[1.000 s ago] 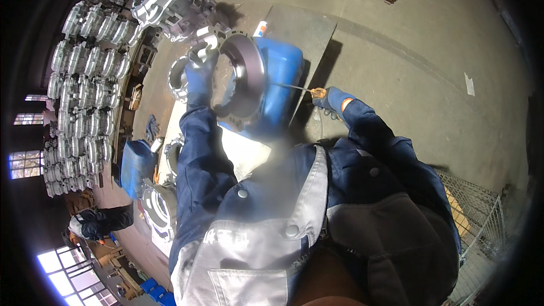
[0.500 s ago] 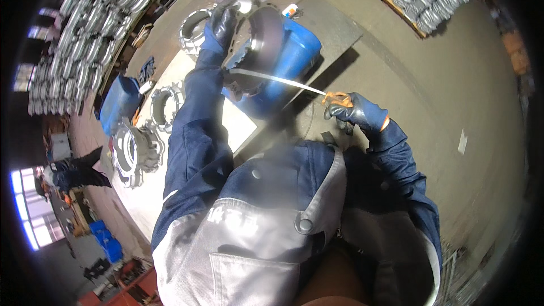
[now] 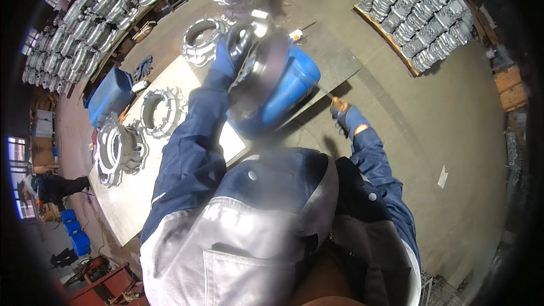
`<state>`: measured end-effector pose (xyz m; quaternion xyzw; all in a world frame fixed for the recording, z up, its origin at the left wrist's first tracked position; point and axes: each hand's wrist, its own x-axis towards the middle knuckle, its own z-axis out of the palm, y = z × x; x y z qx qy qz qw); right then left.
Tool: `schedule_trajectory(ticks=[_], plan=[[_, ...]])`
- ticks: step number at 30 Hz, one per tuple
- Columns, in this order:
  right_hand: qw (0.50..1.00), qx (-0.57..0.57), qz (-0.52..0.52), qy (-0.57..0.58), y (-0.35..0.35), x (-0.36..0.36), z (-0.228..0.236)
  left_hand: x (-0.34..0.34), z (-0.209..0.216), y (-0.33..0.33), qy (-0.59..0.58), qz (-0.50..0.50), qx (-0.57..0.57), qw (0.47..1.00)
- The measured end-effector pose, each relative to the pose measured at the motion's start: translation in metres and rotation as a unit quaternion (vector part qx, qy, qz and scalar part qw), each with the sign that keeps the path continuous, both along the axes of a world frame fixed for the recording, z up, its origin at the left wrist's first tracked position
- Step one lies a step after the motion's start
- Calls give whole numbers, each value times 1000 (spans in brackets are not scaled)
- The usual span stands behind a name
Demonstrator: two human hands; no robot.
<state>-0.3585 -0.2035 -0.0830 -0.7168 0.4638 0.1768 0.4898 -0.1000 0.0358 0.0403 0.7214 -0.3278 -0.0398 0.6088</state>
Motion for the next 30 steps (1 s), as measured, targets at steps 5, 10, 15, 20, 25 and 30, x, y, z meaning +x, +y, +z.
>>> schedule_trajectory(ticks=[5, 10, 15, 20, 25, 30], plan=[[977, 85, 178, -78, 3, -71, -8, 6, -9, -2, -44, -59, -31, 997], [889, 173, 279, -318, -19, -78, 73, 35, -30, 12, -201, 48, 168, 964], [891, 215, -65, -394, 3, -63, 80, 94, -47, 30, 30, 136, 32, 990], [901, 193, -90, -379, 30, -48, 10, 135, -95, 93, 154, 333, -14, 930], [902, 133, -37, -410, 32, -35, -4, 71, -140, 144, 439, 414, -219, 766], [960, 79, 47, -263, 0, -1, 14, -59, -206, 150, 432, 453, -250, 739]])
